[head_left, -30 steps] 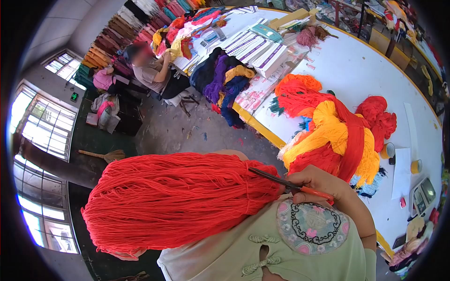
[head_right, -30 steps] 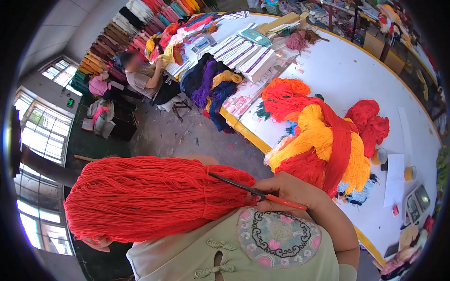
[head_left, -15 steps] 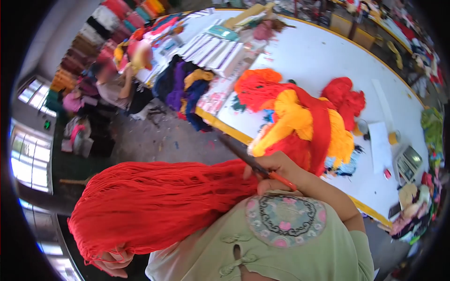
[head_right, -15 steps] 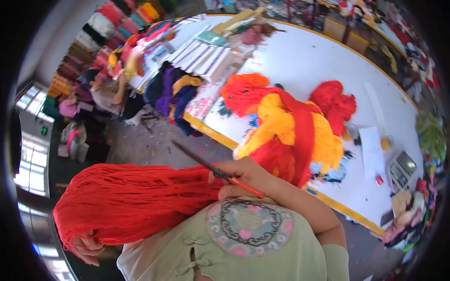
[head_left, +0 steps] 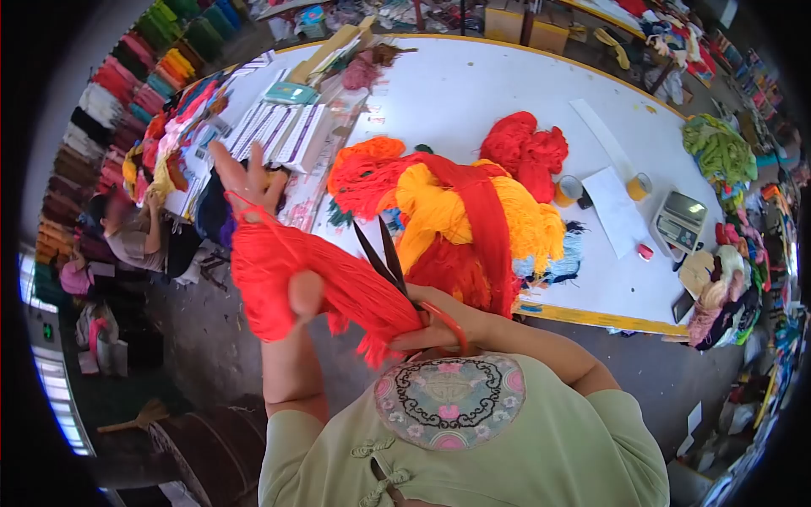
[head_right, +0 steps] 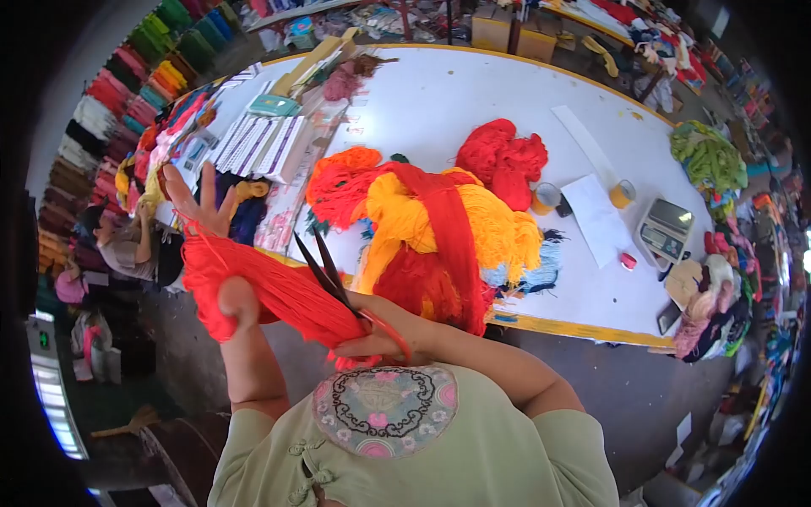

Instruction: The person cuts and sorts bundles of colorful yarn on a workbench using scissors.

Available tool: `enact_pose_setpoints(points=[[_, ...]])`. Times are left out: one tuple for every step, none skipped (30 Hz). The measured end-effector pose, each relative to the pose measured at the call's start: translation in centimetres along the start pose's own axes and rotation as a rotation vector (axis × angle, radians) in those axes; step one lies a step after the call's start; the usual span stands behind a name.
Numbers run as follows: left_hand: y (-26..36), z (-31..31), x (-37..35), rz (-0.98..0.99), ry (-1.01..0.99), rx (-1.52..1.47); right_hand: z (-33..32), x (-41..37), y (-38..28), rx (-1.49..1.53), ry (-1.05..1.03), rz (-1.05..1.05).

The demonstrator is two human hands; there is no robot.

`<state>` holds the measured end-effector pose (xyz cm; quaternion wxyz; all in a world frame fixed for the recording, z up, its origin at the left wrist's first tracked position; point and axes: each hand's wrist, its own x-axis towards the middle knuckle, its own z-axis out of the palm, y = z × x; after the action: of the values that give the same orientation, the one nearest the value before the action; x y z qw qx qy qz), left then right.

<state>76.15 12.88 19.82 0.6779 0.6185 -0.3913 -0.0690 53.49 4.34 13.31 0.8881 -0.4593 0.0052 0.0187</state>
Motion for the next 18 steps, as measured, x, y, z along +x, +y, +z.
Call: enact_pose_setpoints(points=[[1.0,-1.3,-1.7,0.193,-0.140,0.225,-0.9,-1.5,-0.5,-0.056,0.065,0.093],[1.4,-1.8,-2.6,0.387,-0.276,0.452,-1.9,-3.0,-1.0,-0.110,0.129,0.188],[1.1,-1.4,-2.8,0.341,-0.361,0.404,-2.7,-4.6,-1.8,-0.146,0.212,0.131],[0.8,-0.8,-2.9,0.296,-0.448,0.356,-3.4,-6.3,-3.0,-0.182,0.293,0.073],[0.3,-0.4,-3.0,0.250,-0.534,0.308,-3.2,-8.1,-5.5,-0.284,0.389,0.128],[-0.8,-0.4,-3.1,0.252,-0.642,0.322,-3.0,-9.8,-8.1,-0.384,0.487,0.183],[-2.7,-0.5,-3.3,0.255,-0.750,0.335,-3.7,-11.2,-9.2,-0.521,0.495,0.106],[-5.0,-0.6,-3.7,0.259,-0.856,0.346,-4.3,-12.5,-10.3,-0.660,0.501,0.030],[-8.9,-1.3,-4.5,-0.040,-0.802,0.377,-4.4,-13.4,-11.4,-0.590,0.603,0.122],[-13.8,-2.3,-5.4,-0.340,-0.738,0.403,-5.3,-13.6,-12.3,-0.647,0.651,0.157],[-16.3,-2.4,-6.0,-0.641,-0.665,0.422,-6.5,-13.6,-13.1,-0.705,0.696,0.194],[-12.8,2.5,-5.4,-0.425,-0.454,0.332,-8.5,-13.0,-12.8,-0.808,0.701,0.077],[-11.5,4.6,-3.9,-0.566,-0.463,0.356,-11.5,-12.0,-11.3,-0.907,0.703,-0.043],[-10.6,6.5,-2.3,-0.707,-0.472,0.383,-14.1,-11.3,-9.6,-1.003,0.702,-0.166],[-10.3,7.8,-1.4,-0.845,-0.479,0.412,-15.9,-10.6,-8.3,-0.894,0.742,-0.197],[-13.4,7.9,-1.5,-0.818,-0.492,0.460,-18.5,-10.1,-6.1,-0.966,0.878,-0.280],[-15.1,7.8,-1.7,-0.725,-0.578,0.443,-20.2,-10.1,-4.5,-1.032,1.014,-0.365],[-16.3,7.5,-2.3,-0.632,-0.666,0.431,-20.6,-10.9,-4.0,-1.040,1.069,-0.420]])
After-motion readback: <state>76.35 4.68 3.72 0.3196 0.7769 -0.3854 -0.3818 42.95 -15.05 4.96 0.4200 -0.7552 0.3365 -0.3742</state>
